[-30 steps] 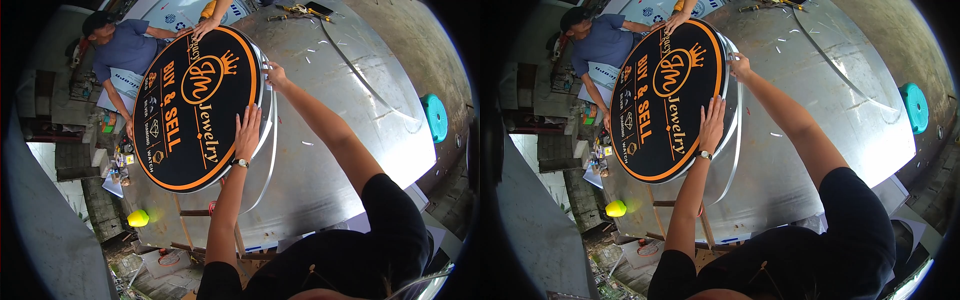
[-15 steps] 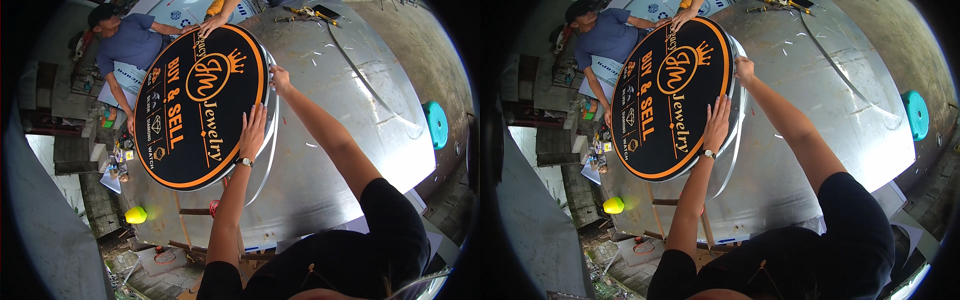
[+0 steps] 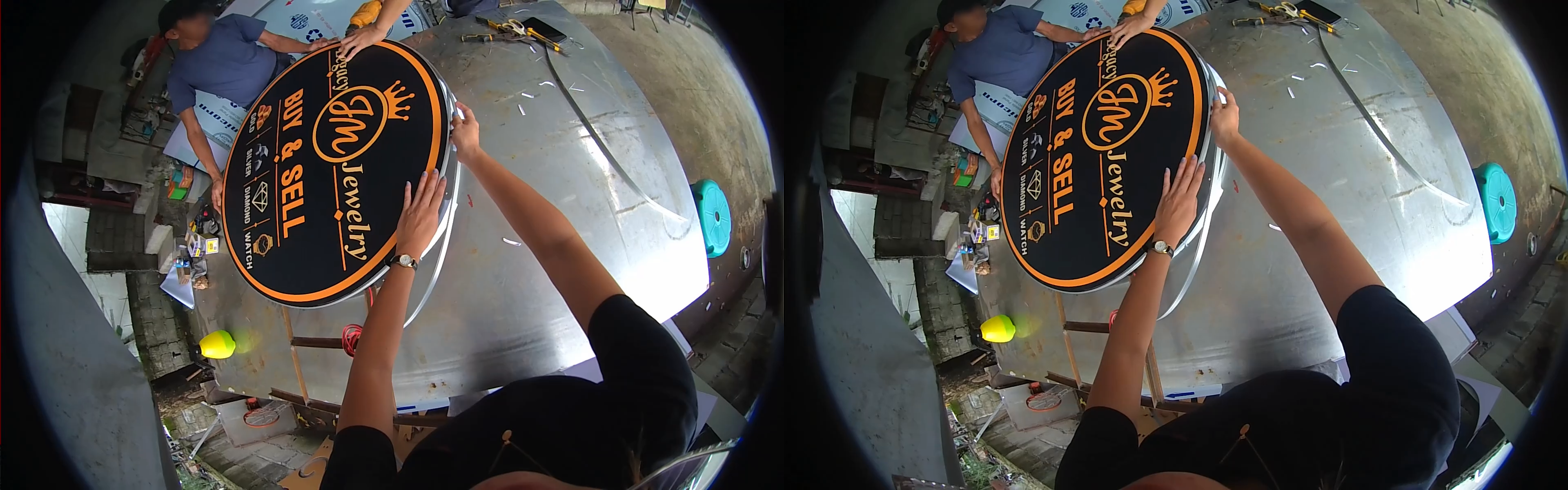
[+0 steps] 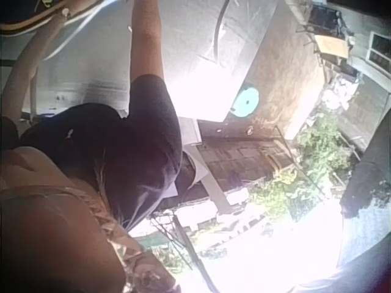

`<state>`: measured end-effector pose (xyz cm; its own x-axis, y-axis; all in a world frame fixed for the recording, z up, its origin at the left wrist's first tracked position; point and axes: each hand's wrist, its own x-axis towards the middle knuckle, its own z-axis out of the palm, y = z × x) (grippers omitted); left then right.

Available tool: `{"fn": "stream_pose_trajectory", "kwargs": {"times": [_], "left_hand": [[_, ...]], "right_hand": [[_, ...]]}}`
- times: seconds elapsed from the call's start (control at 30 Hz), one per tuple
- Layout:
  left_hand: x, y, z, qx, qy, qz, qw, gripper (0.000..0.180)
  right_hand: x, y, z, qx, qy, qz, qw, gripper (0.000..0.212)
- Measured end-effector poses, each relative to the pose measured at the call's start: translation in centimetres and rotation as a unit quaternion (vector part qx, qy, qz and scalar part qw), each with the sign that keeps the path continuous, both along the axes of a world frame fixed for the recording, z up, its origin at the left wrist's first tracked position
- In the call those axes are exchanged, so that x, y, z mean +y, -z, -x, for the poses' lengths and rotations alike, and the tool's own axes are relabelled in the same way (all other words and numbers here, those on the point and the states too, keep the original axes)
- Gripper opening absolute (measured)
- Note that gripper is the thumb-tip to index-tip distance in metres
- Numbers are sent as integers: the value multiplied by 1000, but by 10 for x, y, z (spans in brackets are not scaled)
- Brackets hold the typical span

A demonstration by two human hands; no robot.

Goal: Assembling a circular lighted jewelry store sign by attaching the frame and backing.

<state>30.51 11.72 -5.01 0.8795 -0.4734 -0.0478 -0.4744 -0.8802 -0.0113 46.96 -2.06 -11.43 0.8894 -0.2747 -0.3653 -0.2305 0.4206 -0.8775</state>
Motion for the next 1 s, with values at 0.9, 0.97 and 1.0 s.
{"fn": "stream_pose_trajectory", "kwargs": {"times": [0.9, 0.97, 1.0], "left_hand": [[3, 3, 3, -22, -8, -1, 1000, 64], [5, 2, 3, -20, -9, 6, 1000, 61], [5, 3, 3, -20, -9, 14, 1000, 59]], "right_hand": [[-17, 13, 1, 67, -43, -245, 966, 20], [-15, 13, 1, 67, -40, -247, 966, 20], [-15, 14, 1, 66, -36, -247, 966, 21]]}}
